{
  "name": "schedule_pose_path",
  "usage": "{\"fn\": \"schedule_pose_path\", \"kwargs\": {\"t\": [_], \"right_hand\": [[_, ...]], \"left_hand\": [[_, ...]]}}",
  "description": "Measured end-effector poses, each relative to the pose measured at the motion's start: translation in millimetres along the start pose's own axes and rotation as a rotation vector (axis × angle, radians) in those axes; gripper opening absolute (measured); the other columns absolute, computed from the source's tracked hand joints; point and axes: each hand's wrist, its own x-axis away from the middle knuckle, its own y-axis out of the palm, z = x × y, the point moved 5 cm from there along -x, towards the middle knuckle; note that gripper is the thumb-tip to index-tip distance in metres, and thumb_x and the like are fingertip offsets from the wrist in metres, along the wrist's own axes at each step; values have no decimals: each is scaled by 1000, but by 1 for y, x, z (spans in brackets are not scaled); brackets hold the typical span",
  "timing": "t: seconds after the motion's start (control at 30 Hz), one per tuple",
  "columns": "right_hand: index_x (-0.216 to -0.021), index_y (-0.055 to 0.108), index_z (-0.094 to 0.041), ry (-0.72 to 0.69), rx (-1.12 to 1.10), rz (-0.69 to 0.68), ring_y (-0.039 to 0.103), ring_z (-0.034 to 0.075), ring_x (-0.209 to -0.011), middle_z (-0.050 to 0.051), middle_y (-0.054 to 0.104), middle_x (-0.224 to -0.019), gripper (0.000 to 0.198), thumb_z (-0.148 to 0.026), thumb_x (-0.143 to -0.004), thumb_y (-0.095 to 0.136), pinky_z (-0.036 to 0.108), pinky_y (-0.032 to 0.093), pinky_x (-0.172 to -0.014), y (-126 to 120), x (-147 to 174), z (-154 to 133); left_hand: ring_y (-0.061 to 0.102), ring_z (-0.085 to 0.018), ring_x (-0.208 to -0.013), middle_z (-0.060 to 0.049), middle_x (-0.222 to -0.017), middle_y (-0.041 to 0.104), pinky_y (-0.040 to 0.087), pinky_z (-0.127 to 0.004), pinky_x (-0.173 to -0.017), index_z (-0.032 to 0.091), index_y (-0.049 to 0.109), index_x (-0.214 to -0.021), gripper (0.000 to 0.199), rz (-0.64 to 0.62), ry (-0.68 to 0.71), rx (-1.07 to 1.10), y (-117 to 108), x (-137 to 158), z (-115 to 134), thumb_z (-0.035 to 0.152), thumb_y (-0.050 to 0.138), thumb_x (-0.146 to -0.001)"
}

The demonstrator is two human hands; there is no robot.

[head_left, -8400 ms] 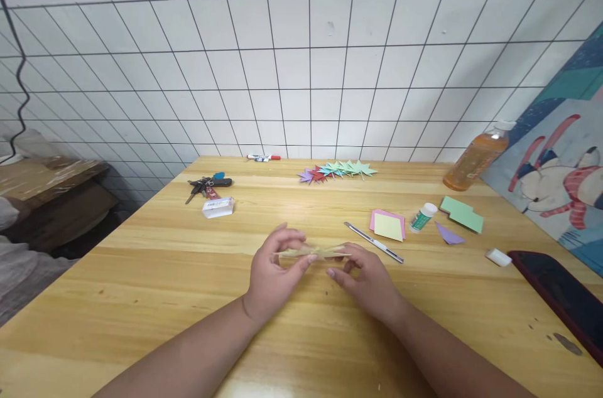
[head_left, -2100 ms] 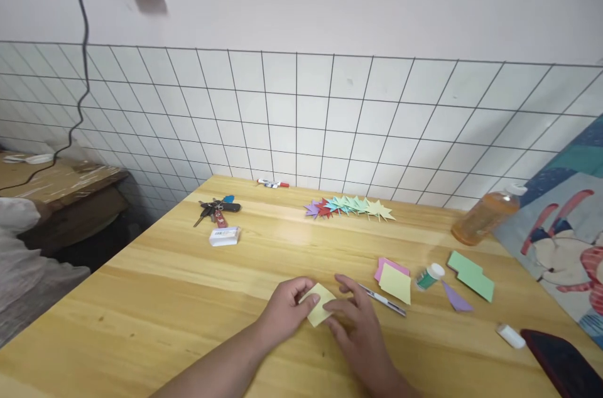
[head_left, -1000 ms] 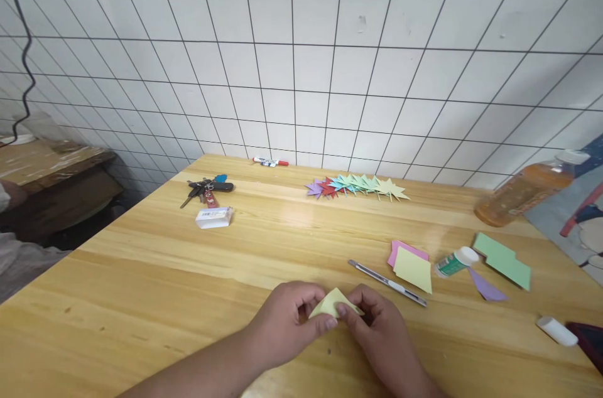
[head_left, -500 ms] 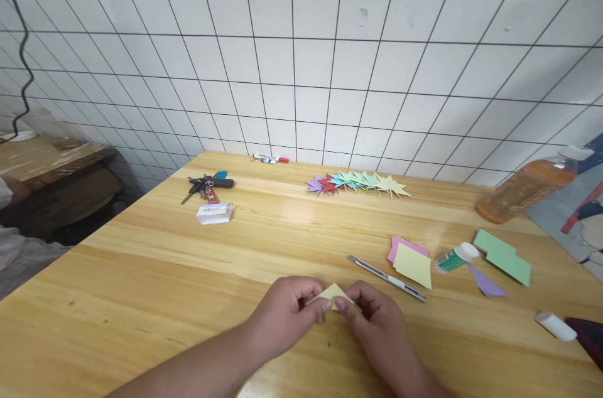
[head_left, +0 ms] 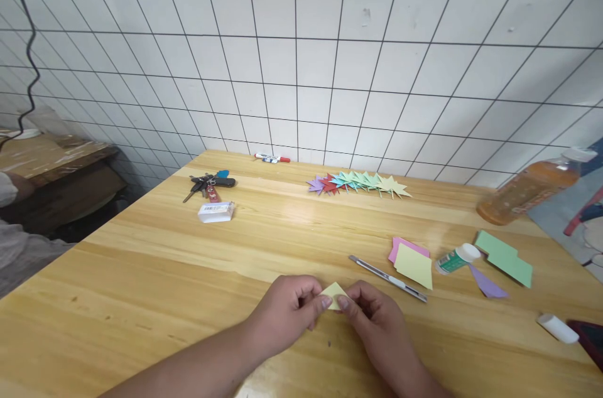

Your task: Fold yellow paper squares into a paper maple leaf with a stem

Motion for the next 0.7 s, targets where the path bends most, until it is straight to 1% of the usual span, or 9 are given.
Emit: {"fn": "schedule_pose_path", "kwargs": {"t": [0.3,0.4,0.53,0.7], "right_hand": [[-65,58,-17,3,22,-7,46,13,-59,-1,52,-61,33,-48,-77,56,22,37,-54,0,1,-2],[-65,58,-17,6,29,-17,47,14,-59,0,54,-61,34,-49,-76,55,22,37,-55,0,1,-3],[-65,59,-17,-11,31,-38,47,13,-59,0,55,-61,32,-47,-77,55,22,37,-54,1,1,-4],[-64,60,-17,-23,3,-28,46,13,-58,-1,53,-60,29,-43,-76,58,21,36,-53,1,2,-4]], "left_hand": [[41,-8,-45,3,-52,55,31,-18,-46,15,56,-65,33,0,22,-12,0,-1,-1,43,50,-81],[42,-8,-47,3,-52,54,30,-18,-46,15,57,-64,33,-11,39,-83,0,0,0,43,50,-81],[44,-9,-50,3,-56,56,31,-19,-49,15,58,-61,31,-30,119,-209,-1,0,6,38,50,-82],[45,-9,-51,3,-55,55,31,-19,-50,16,57,-58,35,-45,148,-264,-2,0,9,37,48,-84]]}}
